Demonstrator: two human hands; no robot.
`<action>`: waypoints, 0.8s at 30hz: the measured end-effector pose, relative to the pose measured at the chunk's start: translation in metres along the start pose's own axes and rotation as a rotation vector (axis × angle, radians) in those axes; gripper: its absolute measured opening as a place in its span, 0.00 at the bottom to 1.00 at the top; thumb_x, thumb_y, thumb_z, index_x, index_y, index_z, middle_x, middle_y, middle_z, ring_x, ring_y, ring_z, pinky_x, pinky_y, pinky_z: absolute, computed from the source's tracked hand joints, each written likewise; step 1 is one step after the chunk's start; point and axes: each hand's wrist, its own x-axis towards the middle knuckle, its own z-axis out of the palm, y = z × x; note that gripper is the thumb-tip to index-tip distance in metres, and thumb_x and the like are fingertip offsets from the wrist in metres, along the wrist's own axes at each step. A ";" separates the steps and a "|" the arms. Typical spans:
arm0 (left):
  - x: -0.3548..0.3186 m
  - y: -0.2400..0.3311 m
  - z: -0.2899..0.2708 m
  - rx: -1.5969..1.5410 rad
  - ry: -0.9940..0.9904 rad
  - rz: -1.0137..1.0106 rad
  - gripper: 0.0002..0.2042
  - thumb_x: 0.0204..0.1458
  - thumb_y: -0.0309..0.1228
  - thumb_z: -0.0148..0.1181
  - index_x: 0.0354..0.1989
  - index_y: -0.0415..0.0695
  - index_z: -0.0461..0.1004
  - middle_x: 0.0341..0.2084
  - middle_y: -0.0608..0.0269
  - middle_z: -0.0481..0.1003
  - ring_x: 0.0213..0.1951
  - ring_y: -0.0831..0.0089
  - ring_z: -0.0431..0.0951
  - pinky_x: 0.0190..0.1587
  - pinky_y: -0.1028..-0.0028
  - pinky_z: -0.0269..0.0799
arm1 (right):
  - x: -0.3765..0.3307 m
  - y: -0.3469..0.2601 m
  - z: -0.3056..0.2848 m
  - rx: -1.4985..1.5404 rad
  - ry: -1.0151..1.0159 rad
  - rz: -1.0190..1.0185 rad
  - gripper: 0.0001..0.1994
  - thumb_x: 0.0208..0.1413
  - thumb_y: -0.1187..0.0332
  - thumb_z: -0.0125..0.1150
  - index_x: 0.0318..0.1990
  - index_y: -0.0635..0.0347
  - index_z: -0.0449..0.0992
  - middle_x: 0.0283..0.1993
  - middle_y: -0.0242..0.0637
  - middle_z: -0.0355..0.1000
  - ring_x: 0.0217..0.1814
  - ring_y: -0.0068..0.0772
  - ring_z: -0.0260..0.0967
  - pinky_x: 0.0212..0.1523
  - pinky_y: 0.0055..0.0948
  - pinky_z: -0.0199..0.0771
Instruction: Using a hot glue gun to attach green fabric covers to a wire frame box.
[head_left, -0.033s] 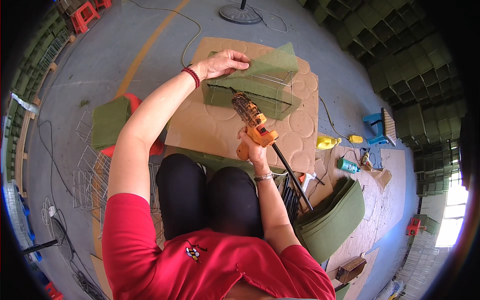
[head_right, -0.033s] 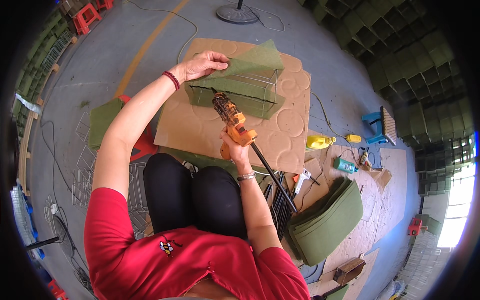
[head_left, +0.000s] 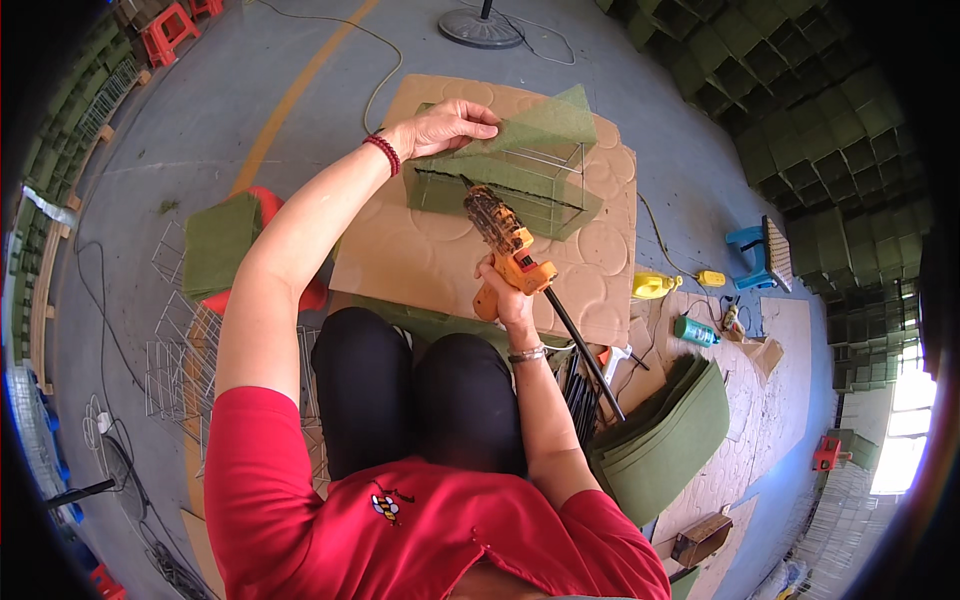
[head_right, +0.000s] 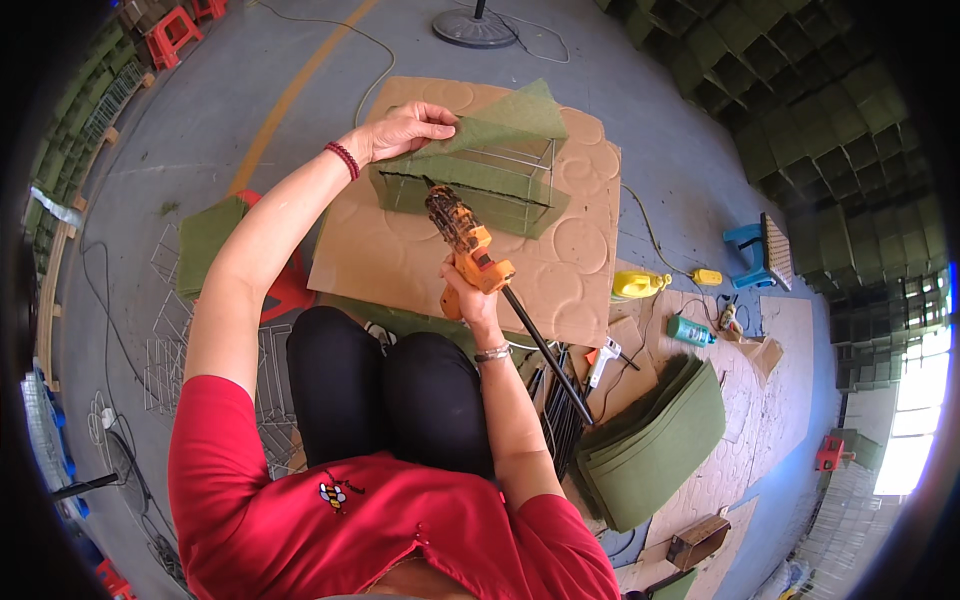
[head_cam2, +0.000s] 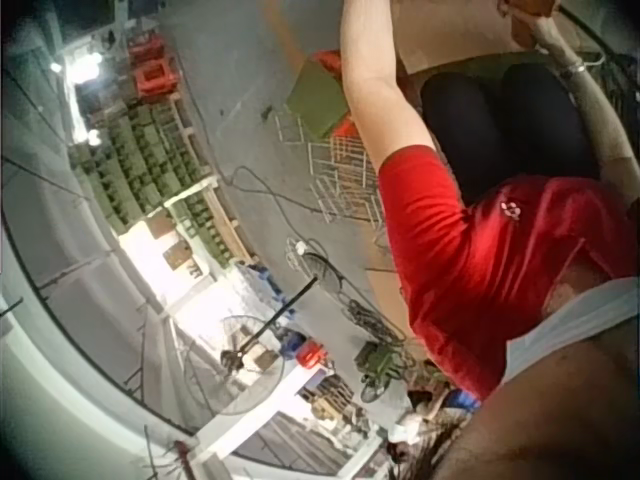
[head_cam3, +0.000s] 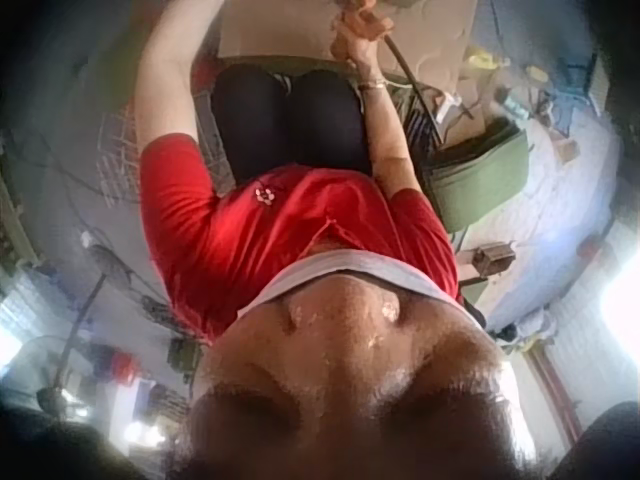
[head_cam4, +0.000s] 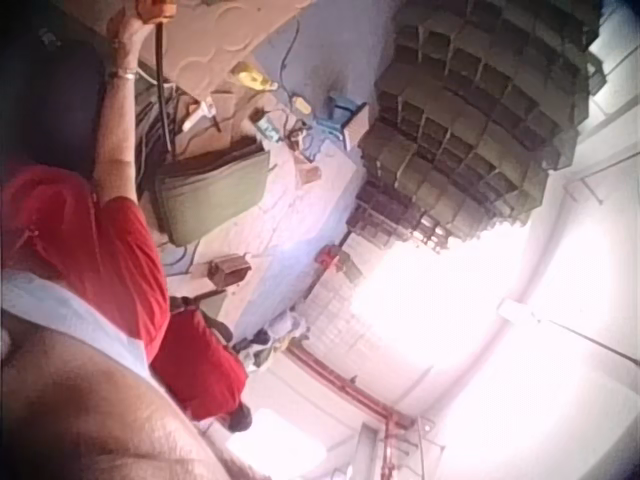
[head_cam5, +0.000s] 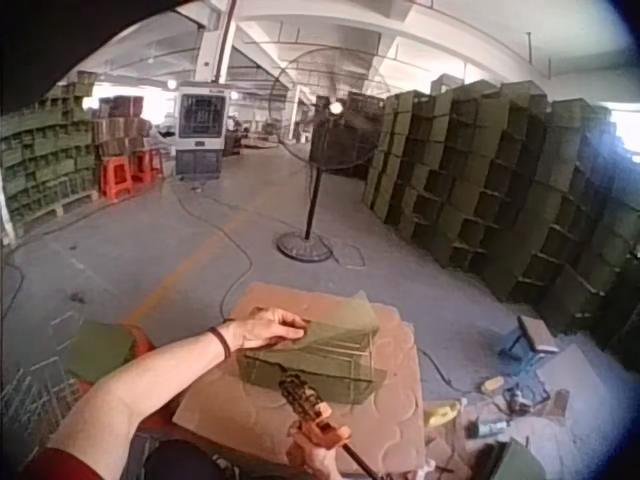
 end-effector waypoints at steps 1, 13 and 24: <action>0.000 0.000 0.000 -0.009 -0.002 0.001 0.11 0.54 0.30 0.65 0.44 0.43 0.77 0.33 0.75 0.77 0.34 0.87 0.72 0.36 0.85 0.66 | -0.001 0.000 0.000 0.004 0.011 -0.003 0.03 0.54 0.75 0.60 0.34 0.61 0.72 0.31 0.28 0.70 0.35 0.20 0.66 0.37 0.23 0.67; 0.003 -0.003 -0.002 0.035 0.014 0.016 0.11 0.53 0.31 0.65 0.44 0.44 0.78 0.31 0.76 0.76 0.31 0.88 0.70 0.31 0.86 0.63 | -0.008 -0.002 -0.007 0.009 0.038 -0.002 0.03 0.55 0.75 0.60 0.36 0.61 0.72 0.32 0.29 0.70 0.36 0.21 0.68 0.38 0.23 0.67; 0.003 -0.003 -0.006 -0.016 -0.015 -0.023 0.09 0.54 0.27 0.64 0.43 0.43 0.77 0.37 0.70 0.78 0.41 0.81 0.76 0.48 0.80 0.70 | -0.014 -0.004 -0.016 0.055 0.100 -0.010 0.04 0.54 0.77 0.59 0.36 0.62 0.71 0.32 0.30 0.69 0.35 0.23 0.68 0.38 0.24 0.68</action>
